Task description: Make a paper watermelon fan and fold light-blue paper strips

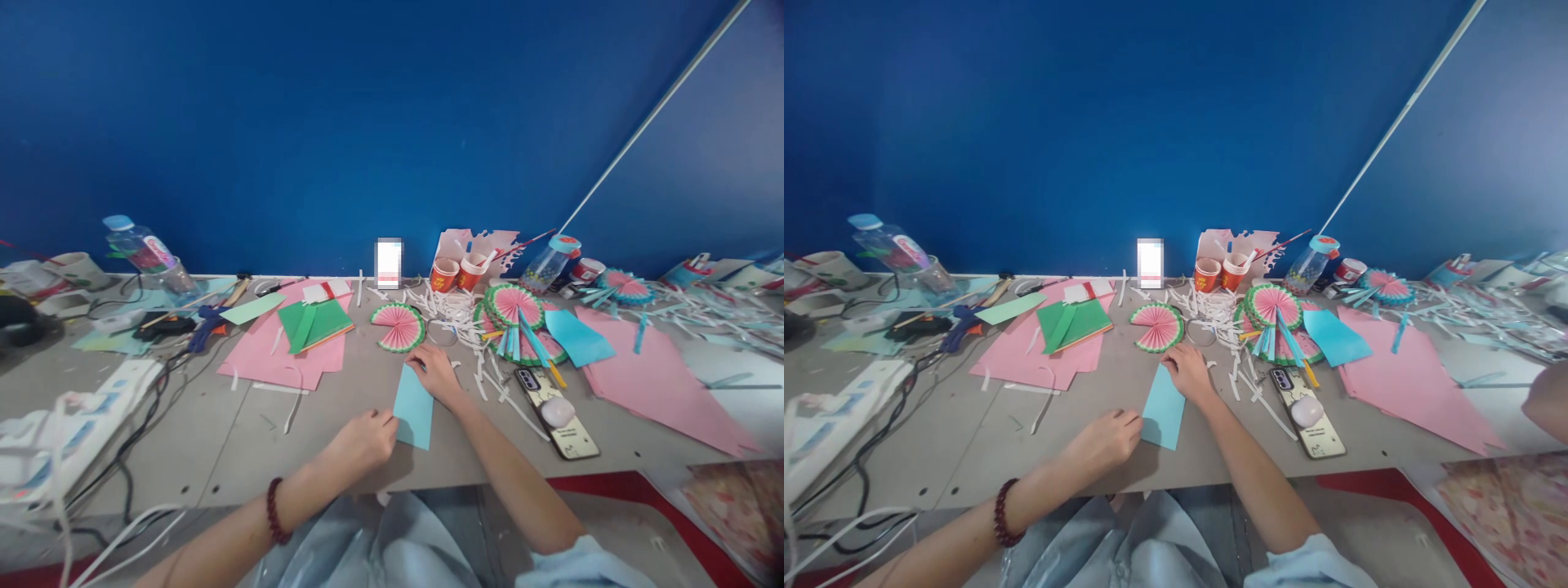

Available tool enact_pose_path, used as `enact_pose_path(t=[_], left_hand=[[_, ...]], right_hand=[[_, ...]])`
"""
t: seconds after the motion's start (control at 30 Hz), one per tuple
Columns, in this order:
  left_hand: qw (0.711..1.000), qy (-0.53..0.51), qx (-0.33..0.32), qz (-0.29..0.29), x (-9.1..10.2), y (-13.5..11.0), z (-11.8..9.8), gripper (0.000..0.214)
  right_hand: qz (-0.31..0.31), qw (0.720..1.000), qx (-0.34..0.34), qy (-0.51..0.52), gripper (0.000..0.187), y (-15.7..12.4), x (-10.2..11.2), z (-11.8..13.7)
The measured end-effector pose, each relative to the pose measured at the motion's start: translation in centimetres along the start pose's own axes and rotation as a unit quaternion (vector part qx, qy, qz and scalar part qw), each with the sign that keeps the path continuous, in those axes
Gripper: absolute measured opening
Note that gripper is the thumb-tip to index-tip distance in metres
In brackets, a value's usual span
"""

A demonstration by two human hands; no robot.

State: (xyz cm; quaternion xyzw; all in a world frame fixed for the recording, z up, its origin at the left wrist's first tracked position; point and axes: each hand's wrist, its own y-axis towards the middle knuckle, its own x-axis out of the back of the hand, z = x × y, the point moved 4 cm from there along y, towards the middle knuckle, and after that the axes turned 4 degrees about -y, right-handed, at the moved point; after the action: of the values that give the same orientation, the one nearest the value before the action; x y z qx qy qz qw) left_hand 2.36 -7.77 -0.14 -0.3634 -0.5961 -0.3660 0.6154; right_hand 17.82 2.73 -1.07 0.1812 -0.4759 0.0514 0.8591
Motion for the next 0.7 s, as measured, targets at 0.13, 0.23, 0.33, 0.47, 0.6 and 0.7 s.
enact_pose_path(t=[0.13, 0.23, 0.33, 0.47, 0.6, 0.7], left_hand=[[1.000, 0.000, -0.003, 0.018, 0.1, -1.0, -0.7, 0.010], [1.000, -0.015, -0.011, 0.019, 0.5, -1.8, -1.1, 0.008], [0.998, -0.056, -0.012, 0.010, 1.3, -2.3, -0.7, 0.009], [0.990, -0.099, 0.094, -0.033, 2.8, -1.2, 2.3, 0.016], [0.972, -0.134, 0.172, -0.089, 3.2, 2.0, 5.3, 0.022], [0.967, -0.127, 0.193, -0.110, 2.6, 4.5, 6.5, 0.024]], right_hand=[[0.001, 1.000, -0.002, 0.000, 0.012, 0.0, 0.0, 0.0], [0.003, 1.000, -0.004, -0.001, 0.012, 0.1, 0.0, 0.0], [0.001, 1.000, -0.005, 0.004, 0.012, 0.1, 0.0, -0.1], [0.001, 1.000, -0.006, 0.015, 0.011, 0.1, -0.1, -0.1], [-0.002, 1.000, -0.013, 0.014, 0.011, 0.1, 0.0, -0.1], [-0.006, 1.000, -0.012, 0.008, 0.011, 0.0, 0.1, 0.1]])
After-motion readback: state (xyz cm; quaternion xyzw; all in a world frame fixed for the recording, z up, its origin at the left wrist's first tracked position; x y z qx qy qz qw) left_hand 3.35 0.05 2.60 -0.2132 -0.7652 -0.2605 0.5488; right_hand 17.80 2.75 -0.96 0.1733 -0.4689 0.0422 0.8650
